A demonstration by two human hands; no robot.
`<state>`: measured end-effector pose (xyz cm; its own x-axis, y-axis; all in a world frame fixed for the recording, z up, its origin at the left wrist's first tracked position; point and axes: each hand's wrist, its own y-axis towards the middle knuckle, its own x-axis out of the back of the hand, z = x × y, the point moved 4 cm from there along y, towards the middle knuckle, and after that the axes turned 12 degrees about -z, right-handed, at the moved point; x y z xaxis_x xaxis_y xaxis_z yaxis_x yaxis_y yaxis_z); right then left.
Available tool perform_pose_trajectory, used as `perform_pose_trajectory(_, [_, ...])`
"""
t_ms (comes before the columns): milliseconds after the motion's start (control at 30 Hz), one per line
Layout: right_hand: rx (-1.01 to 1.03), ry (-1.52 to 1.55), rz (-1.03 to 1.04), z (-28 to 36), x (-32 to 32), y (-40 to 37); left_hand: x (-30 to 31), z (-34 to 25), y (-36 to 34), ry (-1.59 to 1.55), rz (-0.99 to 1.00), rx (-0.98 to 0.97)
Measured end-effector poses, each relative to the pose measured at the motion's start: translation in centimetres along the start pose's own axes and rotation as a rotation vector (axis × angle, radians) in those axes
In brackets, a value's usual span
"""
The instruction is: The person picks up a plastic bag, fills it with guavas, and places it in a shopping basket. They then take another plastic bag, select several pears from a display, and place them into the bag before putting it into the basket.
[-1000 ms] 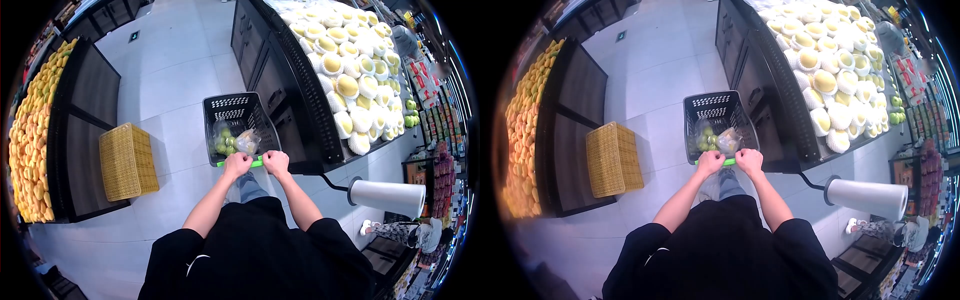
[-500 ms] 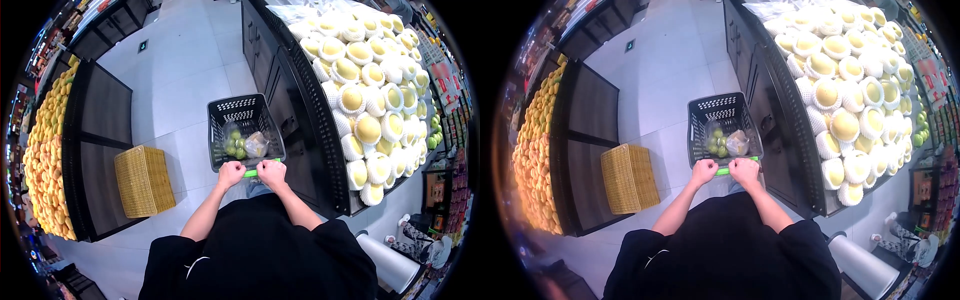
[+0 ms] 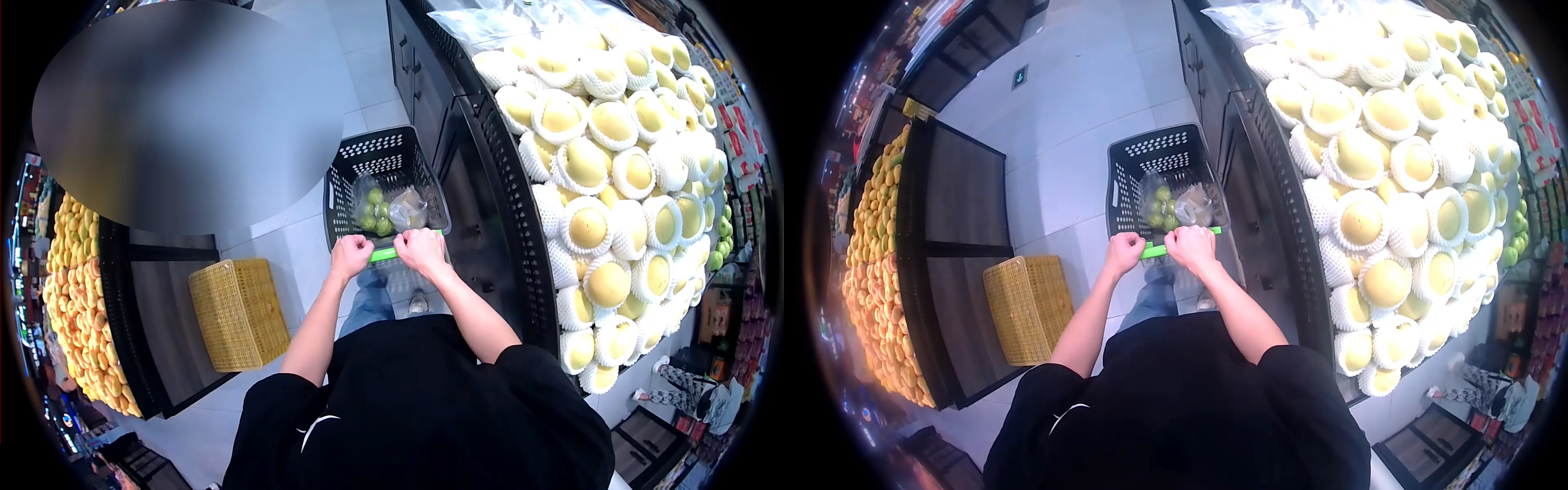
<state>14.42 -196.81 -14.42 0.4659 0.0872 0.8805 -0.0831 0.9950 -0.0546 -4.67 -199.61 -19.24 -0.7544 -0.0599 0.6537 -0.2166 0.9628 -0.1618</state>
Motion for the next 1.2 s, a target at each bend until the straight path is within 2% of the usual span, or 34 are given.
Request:
perform_pose_trajectory(233, [-0.057, -0.043, -0.051, 1.3, -1.5, 9.6, 0.3, 0.0, 9.8, -0.013, -0.003, 0.015])
perform_pose_trajectory(467, [-0.071, -0.109, 0.025, 2.6, -3.1, 18.1, 1.6, -0.9, 18.2, 0.023, 0.061, 0.015])
perform_pose_trajectory(767, [-0.076, -0.18, -0.002, 4.6, -4.6, 25.7, 2.5, -0.3, 26.1, -0.031, 0.039, -0.009])
perform_pose_trajectory(867, [-0.071, -0.194, 0.009, 4.7, -4.8, 27.9, 2.1, -0.2, 28.3, -0.032, 0.091, 0.024])
perform_pose_trajectory(1200, [-0.069, -0.175, 0.003, 5.1, -5.8, 35.2, 2.0, -0.2, 35.3, -0.034, 0.03, -0.002])
